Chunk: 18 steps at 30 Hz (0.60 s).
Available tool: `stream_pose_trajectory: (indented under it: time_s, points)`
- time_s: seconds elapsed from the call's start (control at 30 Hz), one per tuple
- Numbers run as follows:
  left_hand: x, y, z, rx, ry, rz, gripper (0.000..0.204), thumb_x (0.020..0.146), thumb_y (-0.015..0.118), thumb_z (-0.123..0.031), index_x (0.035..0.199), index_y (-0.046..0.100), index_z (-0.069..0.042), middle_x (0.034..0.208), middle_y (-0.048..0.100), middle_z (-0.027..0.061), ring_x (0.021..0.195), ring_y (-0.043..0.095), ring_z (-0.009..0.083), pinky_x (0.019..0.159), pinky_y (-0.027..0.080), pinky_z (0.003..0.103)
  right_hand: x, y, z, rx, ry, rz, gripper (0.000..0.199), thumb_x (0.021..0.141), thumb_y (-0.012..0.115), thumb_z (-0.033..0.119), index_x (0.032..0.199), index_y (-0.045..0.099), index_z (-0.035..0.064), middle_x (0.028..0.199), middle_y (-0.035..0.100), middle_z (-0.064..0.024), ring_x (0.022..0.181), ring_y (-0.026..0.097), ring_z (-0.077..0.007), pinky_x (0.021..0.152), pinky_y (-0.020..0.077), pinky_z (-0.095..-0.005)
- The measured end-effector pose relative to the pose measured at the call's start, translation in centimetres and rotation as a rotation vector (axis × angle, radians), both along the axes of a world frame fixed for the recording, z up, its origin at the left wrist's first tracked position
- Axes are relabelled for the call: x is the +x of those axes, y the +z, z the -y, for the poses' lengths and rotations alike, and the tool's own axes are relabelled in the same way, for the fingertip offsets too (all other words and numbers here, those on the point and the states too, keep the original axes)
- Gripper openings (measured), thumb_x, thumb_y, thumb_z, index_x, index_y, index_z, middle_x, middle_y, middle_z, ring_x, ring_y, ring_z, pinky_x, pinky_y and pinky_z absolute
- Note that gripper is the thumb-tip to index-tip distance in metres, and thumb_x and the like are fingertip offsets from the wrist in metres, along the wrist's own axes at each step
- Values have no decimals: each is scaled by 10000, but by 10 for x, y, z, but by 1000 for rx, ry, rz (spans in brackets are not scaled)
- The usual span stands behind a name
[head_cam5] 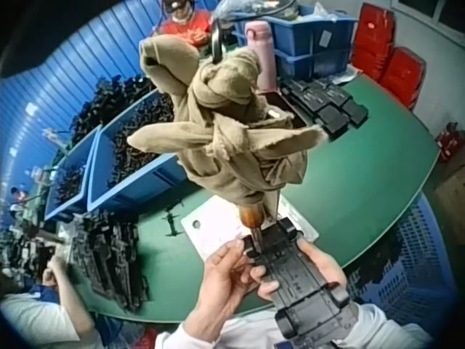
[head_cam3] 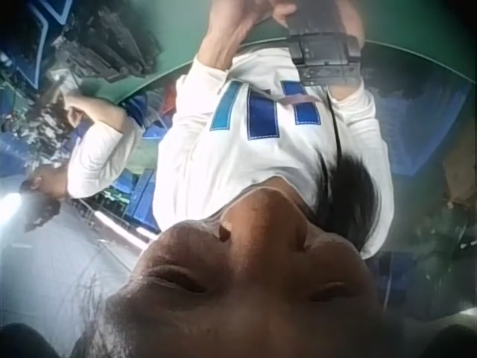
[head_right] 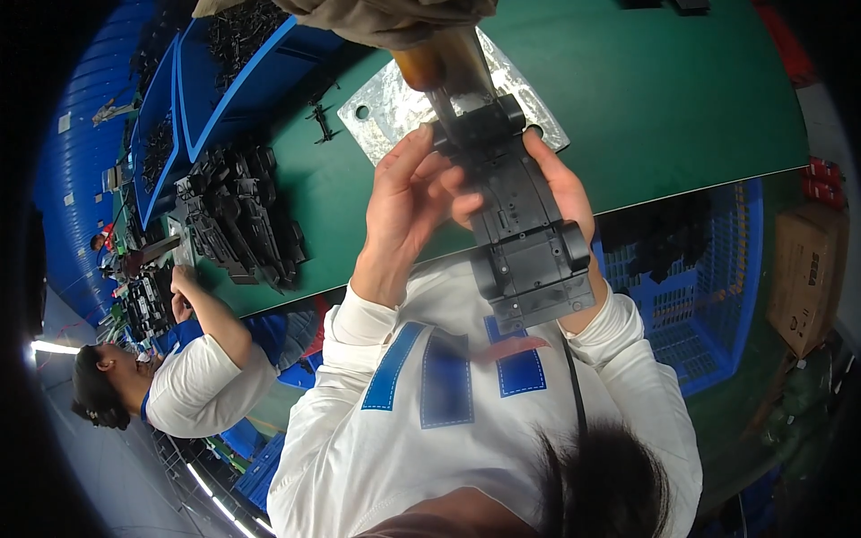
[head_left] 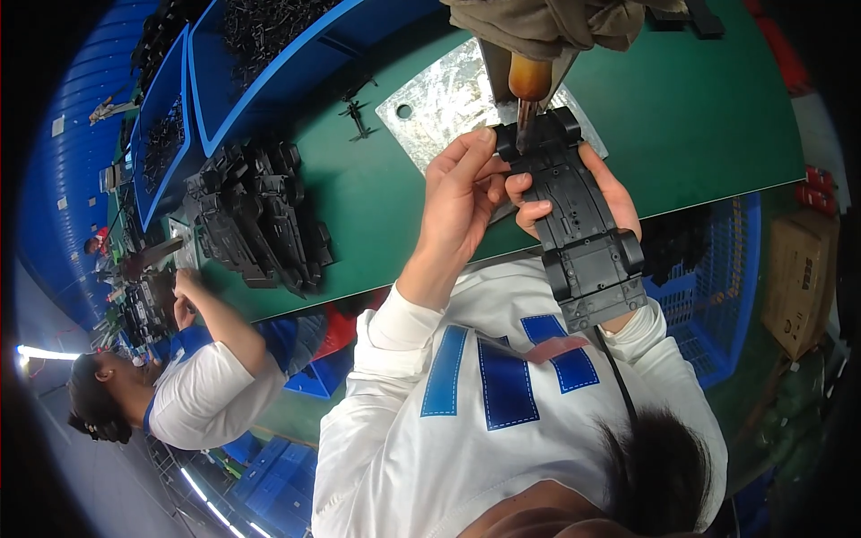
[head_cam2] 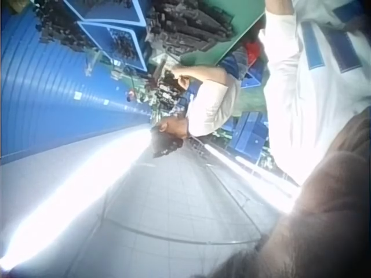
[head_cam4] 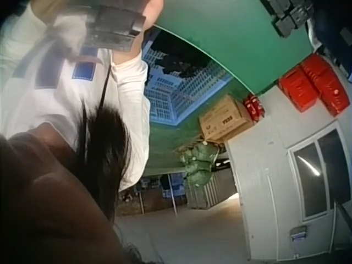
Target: Assembling a black toy vehicle chassis using an electric screwdriver and small plastic components.
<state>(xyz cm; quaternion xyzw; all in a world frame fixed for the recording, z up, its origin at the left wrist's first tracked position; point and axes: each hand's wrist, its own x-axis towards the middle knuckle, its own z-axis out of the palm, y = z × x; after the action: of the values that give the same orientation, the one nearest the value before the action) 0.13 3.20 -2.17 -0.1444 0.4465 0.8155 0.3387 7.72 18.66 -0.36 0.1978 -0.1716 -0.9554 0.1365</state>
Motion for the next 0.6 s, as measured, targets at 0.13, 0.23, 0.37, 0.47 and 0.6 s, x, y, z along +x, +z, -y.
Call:
stream_pose_trajectory:
  time_s: [0.13,0.23,0.37,0.47,0.6]
  points:
    - [-1,0,-1,0,9,1,273,982,606,-248,1108,571,-8,723,565,27,693,668,177,570,640,445,0,0,0,12,3,7,524,1049,406,379,1378,453,-26,1257,467,-222,1073,438,-287,763,457,-354]
    - [0,2,-2,-10,18,9,263,982,607,-244,1096,572,-10,720,562,24,691,668,179,570,641,447,0,0,0,15,2,11,520,1049,406,379,1371,457,-26,1252,465,-222,1072,437,-287,763,458,-354]
    - [-1,2,-2,2,10,8,261,982,606,-242,1096,572,-11,720,562,25,693,671,180,570,642,445,-1,2,0,1,-18,10,523,1049,404,381,1371,456,-27,1253,463,-223,1071,436,-288,765,459,-357]
    - [-1,2,-2,1,10,2,264,982,605,-243,1104,574,-10,723,563,26,694,671,178,572,643,444,-1,0,0,-19,-14,9,527,1051,399,384,1378,450,-27,1257,460,-222,1072,436,-290,765,458,-359]
    - [-1,1,-1,-6,13,2,266,983,605,-246,1103,574,-11,722,563,25,691,668,176,575,644,442,-1,1,1,-17,-11,19,533,1053,393,384,1388,441,-27,1259,456,-223,1074,434,-292,767,456,-359]
